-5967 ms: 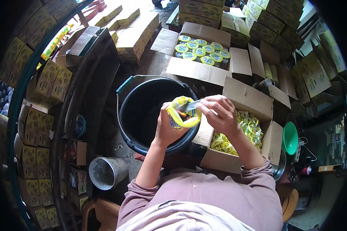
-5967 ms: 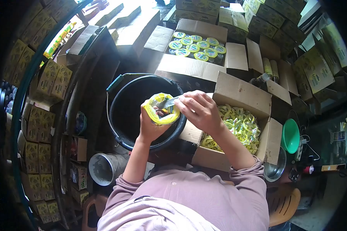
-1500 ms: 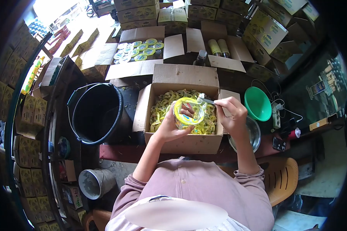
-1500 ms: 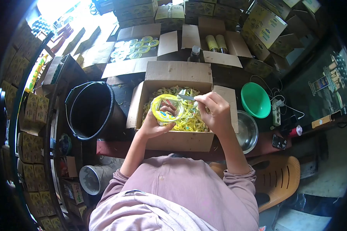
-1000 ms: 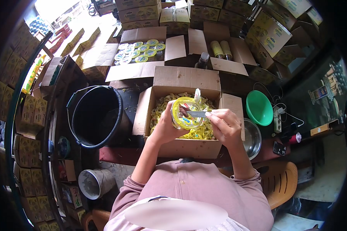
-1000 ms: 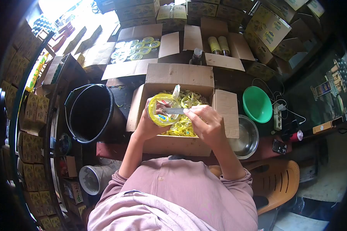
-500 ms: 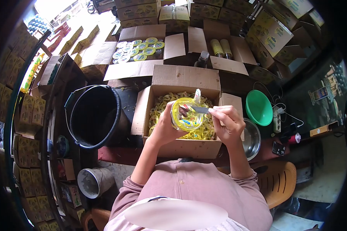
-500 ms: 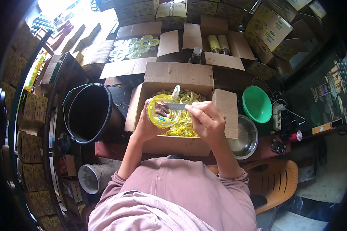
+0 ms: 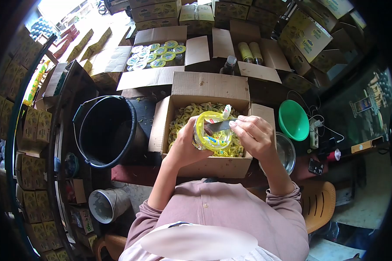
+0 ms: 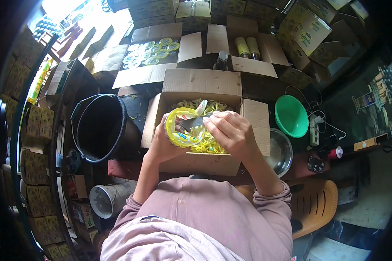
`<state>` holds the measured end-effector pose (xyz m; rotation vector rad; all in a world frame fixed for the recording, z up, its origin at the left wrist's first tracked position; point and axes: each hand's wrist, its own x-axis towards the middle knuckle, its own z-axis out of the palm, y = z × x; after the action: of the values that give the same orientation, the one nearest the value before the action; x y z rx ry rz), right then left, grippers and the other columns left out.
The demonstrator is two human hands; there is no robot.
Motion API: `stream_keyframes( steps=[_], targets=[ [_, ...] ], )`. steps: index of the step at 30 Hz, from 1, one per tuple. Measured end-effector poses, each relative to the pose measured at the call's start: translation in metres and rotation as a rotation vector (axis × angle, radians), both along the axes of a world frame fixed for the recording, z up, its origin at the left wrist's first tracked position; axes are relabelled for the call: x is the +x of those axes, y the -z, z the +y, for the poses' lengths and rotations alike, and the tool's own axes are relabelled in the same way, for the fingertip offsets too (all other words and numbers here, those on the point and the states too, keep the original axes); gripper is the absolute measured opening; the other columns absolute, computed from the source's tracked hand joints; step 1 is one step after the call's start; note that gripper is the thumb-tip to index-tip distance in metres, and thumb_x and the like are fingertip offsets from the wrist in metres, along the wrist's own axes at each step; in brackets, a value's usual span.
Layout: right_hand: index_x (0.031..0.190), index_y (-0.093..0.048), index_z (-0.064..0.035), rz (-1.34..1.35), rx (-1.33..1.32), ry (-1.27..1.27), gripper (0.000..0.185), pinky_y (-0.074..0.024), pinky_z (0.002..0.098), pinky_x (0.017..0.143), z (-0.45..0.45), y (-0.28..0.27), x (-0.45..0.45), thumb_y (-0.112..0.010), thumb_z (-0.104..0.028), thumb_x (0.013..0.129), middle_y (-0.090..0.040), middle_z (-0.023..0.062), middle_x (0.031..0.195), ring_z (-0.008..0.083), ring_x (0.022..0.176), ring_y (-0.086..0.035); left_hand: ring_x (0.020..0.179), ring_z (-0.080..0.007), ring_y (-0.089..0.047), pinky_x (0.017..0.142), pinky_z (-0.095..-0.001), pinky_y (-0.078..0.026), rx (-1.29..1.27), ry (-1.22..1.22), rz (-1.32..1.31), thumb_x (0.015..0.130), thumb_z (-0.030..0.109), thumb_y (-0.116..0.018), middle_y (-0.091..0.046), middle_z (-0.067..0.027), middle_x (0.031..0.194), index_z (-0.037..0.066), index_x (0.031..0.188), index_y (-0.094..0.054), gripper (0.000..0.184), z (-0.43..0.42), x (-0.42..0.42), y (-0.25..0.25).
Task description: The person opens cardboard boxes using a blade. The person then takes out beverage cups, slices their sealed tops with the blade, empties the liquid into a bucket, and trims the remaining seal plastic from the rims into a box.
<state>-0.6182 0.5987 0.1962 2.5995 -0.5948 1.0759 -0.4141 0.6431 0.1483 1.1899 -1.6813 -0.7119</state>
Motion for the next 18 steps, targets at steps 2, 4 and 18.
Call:
stream_keyframes(
  steps=[2,4,18],
  targets=[
    [0.087,-0.065,-0.0024,0.003,-0.026,-0.005,0.024,-0.0513,0.0309,0.069,-0.002,0.001,0.000,-0.063,-0.008,0.064,-0.061,0.0060,0.083,0.0191,0.081,-0.061,0.097,-0.0310,-0.056,0.083,-0.0362,-0.045,0.026,0.006,-0.001,0.053,0.012,-0.077,-0.056,-0.0160,0.104,0.002,0.118,-0.040,0.075,0.001,0.001,-0.007],
    [0.087,-0.065,-0.0025,0.005,-0.046,-0.014,0.023,-0.0515,0.0311,0.069,-0.003,0.001,0.000,-0.063,-0.008,0.064,-0.061,0.0060,0.082,0.0191,0.081,-0.061,0.097,-0.0310,-0.056,0.083,-0.0360,-0.045,0.043,0.028,0.000,0.054,0.012,-0.076,-0.055,-0.0164,0.105,0.001,0.117,-0.041,0.073,0.001,0.001,-0.012],
    [0.080,-0.064,-0.0012,-0.027,-0.101,-0.118,0.016,-0.0531,0.0301,0.070,-0.011,0.005,0.004,-0.065,-0.006,0.065,-0.060,0.0058,0.080,0.0179,0.081,-0.061,0.100,-0.0252,-0.054,0.089,-0.0334,-0.041,0.127,0.364,0.196,0.063,0.017,-0.073,-0.053,-0.0155,0.110,-0.003,0.124,-0.038,0.073,-0.006,0.002,0.004]
  ],
)
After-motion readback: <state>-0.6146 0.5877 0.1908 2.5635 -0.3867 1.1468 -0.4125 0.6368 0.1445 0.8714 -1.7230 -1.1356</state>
